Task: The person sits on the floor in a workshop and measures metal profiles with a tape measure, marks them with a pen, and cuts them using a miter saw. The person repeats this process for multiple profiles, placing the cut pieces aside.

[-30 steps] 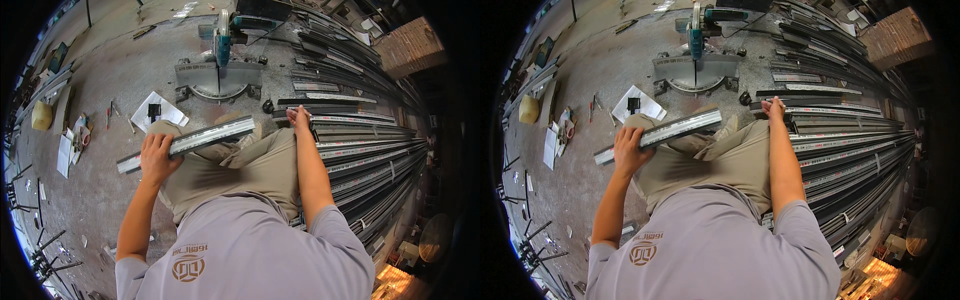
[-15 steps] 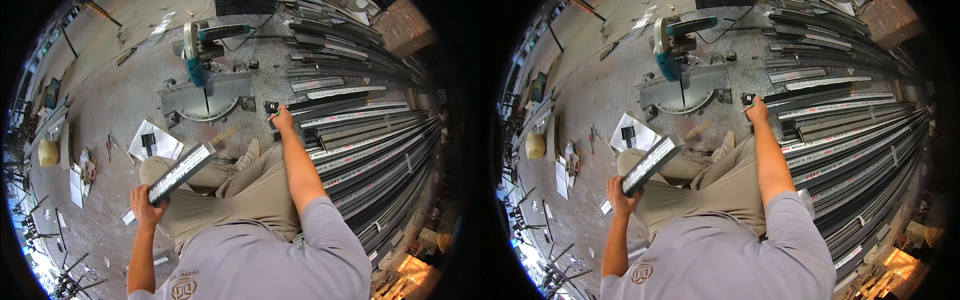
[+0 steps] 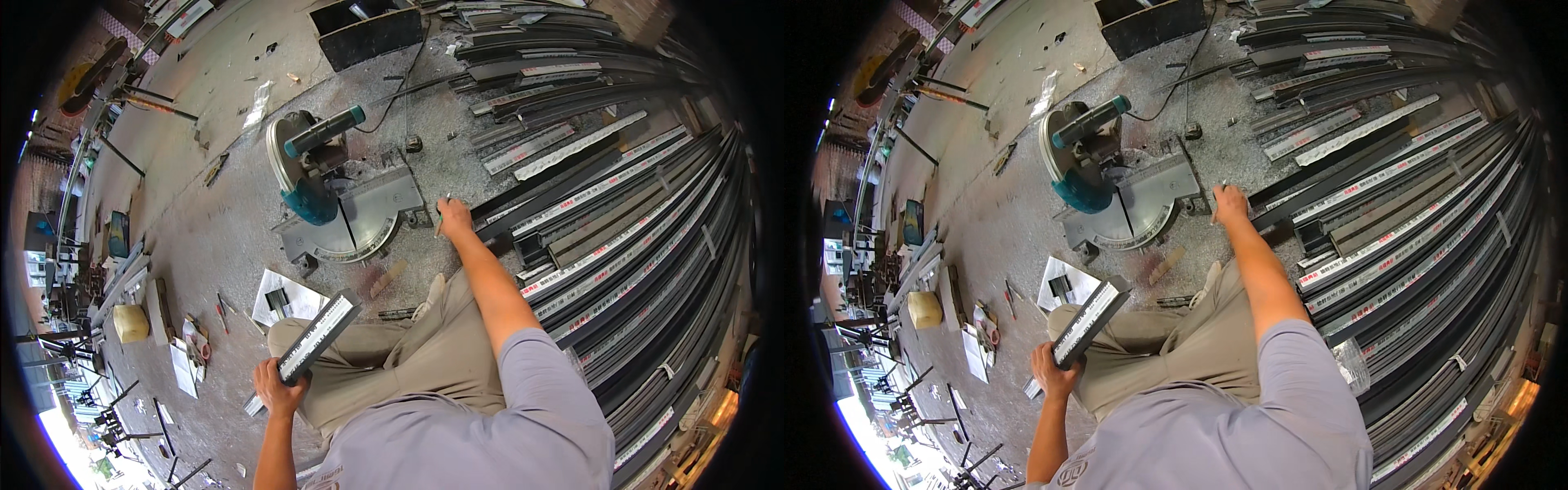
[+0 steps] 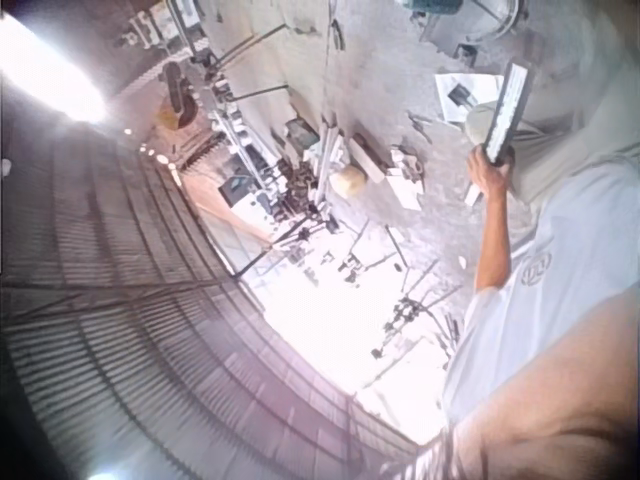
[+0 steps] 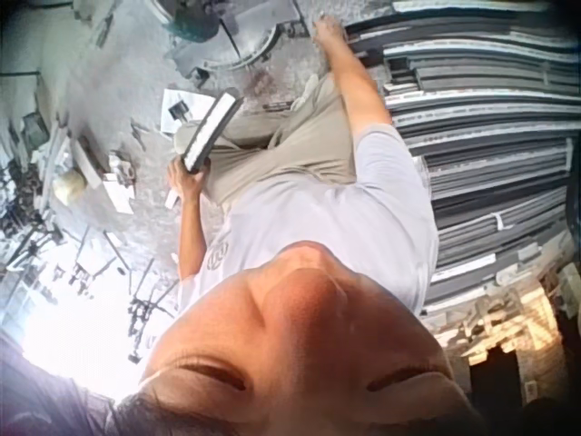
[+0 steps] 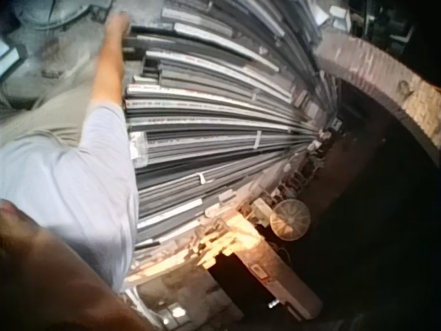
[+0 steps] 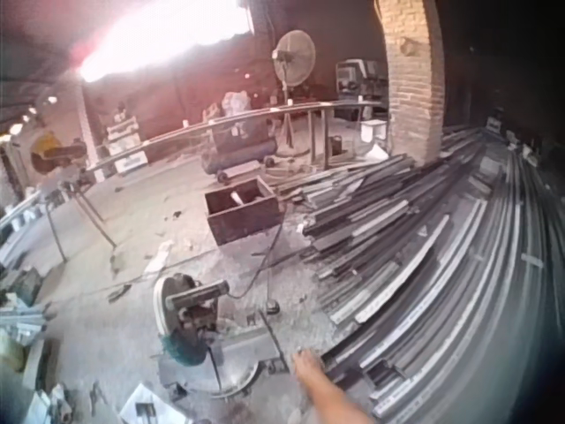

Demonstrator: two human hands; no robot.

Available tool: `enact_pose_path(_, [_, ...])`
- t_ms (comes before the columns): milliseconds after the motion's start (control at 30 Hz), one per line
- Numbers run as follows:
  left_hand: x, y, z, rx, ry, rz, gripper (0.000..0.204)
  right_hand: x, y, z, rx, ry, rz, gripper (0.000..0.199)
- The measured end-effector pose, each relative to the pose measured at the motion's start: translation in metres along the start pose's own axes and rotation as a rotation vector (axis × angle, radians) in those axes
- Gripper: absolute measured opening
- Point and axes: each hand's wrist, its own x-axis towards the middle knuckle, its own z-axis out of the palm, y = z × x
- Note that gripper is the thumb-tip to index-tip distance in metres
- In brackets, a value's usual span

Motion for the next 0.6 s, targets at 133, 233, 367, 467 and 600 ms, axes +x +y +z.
enact_pose_path(133, [0.006,0.003,0.003,-0.019,-0.010,-0.015,0.056,-0.017,-0.003,-0.063,0.587,0.064,0.299,0.046])
enact_pose_path(233, [0.006,0.001,0.002,-0.018,-0.023,0.007,0.059,-0.039,-0.002,-0.104,1.228,0.180,0.216,0.059])
enact_pose_path(367, [-0.005,-0.002,-0.005,-0.039,-0.028,0.024,0.061,-0.089,-0.059,-0.224,1.651,0.169,0.092,0.056])
enact_pose_path(467, [-0.011,0.003,-0.012,-0.041,-0.042,0.042,0.062,-0.121,-0.088,-0.281,1.727,0.244,-0.097,0.055])
enact_pose_path(600, [-0.026,0.007,-0.024,-0.034,-0.068,0.073,0.063,-0.167,-0.123,-0.334,1.891,0.315,-0.229,0.055])
